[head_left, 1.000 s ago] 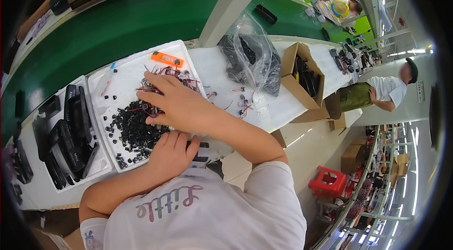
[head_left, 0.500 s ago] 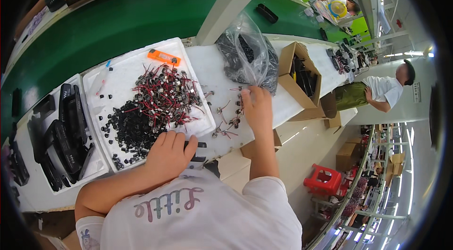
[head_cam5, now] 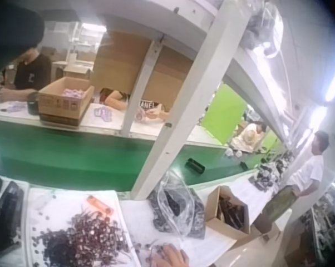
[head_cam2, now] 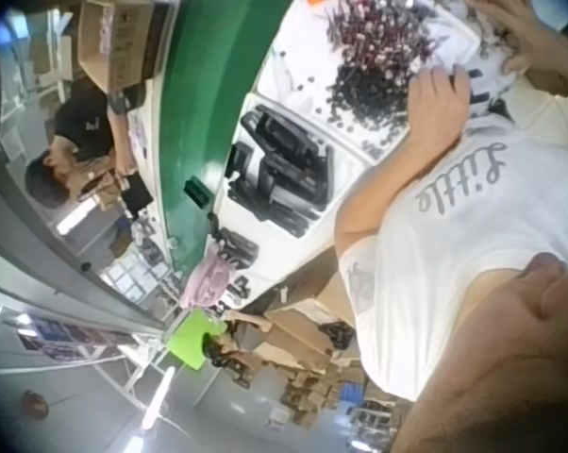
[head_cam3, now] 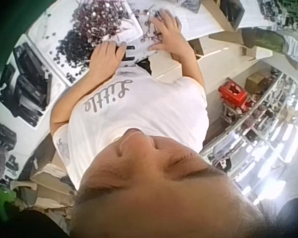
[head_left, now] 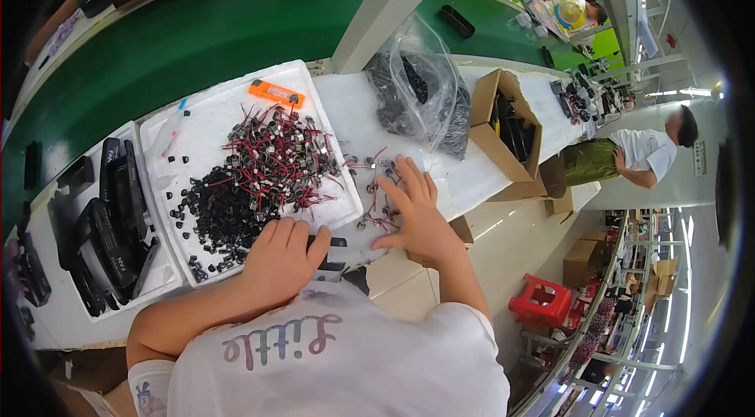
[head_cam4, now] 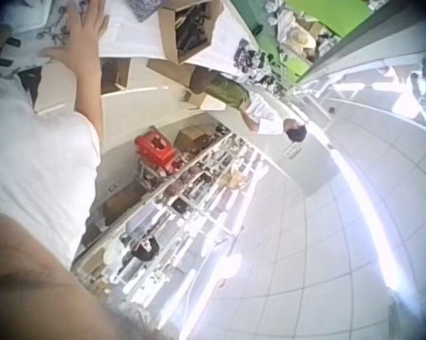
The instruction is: The person applies adhesive to plastic fan casings and installs small components into them by hand. The person then takes wired electronic parts out of a bag, spreads them onto a tray, and picks up a shoulder bag.
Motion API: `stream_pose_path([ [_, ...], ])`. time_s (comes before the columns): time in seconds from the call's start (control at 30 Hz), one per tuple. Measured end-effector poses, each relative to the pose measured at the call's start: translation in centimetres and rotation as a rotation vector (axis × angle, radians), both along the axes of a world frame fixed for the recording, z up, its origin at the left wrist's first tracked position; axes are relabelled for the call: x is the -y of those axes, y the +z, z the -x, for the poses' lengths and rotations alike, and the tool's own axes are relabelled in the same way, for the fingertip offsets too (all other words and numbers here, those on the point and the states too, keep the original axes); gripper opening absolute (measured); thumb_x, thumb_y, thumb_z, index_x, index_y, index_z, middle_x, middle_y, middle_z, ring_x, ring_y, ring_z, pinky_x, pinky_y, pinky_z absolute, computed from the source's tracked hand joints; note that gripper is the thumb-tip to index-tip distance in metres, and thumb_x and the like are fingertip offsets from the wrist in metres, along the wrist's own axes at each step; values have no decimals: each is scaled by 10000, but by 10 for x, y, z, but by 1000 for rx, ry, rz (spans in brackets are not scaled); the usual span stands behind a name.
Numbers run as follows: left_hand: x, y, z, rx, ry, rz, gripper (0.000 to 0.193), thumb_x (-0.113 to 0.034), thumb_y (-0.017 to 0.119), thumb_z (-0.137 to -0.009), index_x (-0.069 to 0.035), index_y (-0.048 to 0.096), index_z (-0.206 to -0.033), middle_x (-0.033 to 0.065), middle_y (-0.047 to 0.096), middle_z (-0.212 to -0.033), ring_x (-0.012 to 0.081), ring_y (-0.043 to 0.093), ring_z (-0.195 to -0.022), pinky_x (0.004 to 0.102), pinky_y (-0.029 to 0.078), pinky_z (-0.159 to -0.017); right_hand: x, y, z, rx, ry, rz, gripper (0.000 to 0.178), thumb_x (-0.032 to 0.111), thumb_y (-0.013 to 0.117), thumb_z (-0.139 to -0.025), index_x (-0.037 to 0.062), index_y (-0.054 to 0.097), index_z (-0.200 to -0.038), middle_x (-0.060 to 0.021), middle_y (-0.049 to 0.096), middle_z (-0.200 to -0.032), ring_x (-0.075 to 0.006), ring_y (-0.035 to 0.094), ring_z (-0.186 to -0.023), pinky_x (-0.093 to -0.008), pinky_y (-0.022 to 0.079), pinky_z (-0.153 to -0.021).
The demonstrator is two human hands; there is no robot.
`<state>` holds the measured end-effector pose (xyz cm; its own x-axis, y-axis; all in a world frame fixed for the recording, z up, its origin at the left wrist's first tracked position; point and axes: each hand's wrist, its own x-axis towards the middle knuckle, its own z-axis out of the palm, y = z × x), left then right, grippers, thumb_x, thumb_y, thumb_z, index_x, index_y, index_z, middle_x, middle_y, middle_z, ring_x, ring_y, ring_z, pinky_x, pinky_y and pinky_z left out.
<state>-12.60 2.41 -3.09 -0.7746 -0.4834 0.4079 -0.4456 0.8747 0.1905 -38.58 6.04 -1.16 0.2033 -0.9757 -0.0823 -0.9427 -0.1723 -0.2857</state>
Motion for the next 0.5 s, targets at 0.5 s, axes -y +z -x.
stream_pose_path([
  [0.5,5,3,-5,-6,-8,10,362,-129,548,-659,-21,568,-1004,89,473,-769,238,480,-726,324,401,-615,62,-28,3,329,390,183,782,144,769,-601,92,420,-1299,-164,351,-1388,-353,327,-1286,-427,295,-1048],
])
